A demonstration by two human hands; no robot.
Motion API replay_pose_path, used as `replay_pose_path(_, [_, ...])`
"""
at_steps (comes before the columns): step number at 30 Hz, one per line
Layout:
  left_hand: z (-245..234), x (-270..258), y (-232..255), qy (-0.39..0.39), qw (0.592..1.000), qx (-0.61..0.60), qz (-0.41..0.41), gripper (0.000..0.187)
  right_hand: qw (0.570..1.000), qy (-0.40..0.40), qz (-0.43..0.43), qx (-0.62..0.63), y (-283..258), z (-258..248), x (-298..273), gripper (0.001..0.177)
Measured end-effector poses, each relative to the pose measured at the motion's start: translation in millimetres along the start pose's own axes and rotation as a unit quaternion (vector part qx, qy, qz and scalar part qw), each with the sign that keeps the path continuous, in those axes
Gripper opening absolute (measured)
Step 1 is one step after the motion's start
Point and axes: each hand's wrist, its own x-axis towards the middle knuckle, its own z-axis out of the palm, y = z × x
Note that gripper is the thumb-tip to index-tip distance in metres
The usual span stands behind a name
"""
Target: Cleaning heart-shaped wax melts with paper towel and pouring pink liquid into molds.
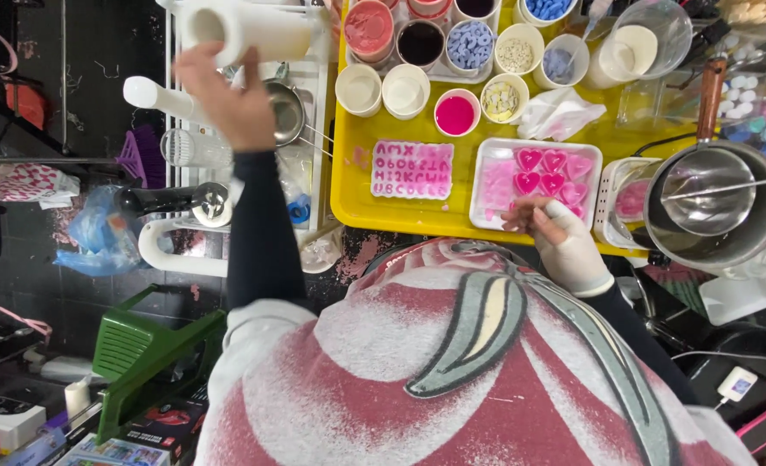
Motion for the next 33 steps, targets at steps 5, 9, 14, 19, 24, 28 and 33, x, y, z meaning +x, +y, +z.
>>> replay_pose_path(5, [-91.7, 21.1, 98.1, -0.058, 0.971, -0.218, -0.075, 0.034, 0.997, -0.001, -0.018, -0.070, -17.0, 22.6, 8.4, 0.033])
replay_pose_path(9, [-104.3, 19.5, 152.5, -0.140, 0.787, -0.572, -0.184, 0.032, 0.994, -0.058, -0.056, -0.071, -23.1, 34.1, 16.5, 0.045])
replay_pose_path(14, [-33.8, -44.8, 167.7, -0.200, 0.591, -0.718, -0.308, 0.051, 0.981, -0.174, -0.033, 0.082, -54.1, 57.2, 10.6, 0.091])
replay_pose_path(19, [22.4, -92.5, 246.1, -0.259, 0.514, -0.725, -0.378, 0.047, 0.959, -0.219, 0.040, 0.178, -57.7, 31.6, -16.0, 0.116])
replay_pose_path(24, [48.3, -131.4, 312.1, -0.290, 0.517, -0.687, -0.420, 0.058, 0.998, -0.062, -0.015, -0.018, -70.2, 20.2, -48.2, 0.091])
replay_pose_path(28, [52.8, -181.7, 318.5, -0.385, 0.605, -0.572, -0.399, 0.076, 0.995, 0.008, -0.018, -0.099, -42.4, -15.0, -59.2, 0.070])
replay_pose_path(33, [47.7, -204.0, 302.2, -0.401, 0.491, -0.615, -0.468, 0.080, 0.951, 0.046, -0.041, -0.304, -28.8, -62.4, -77.2, 0.061])
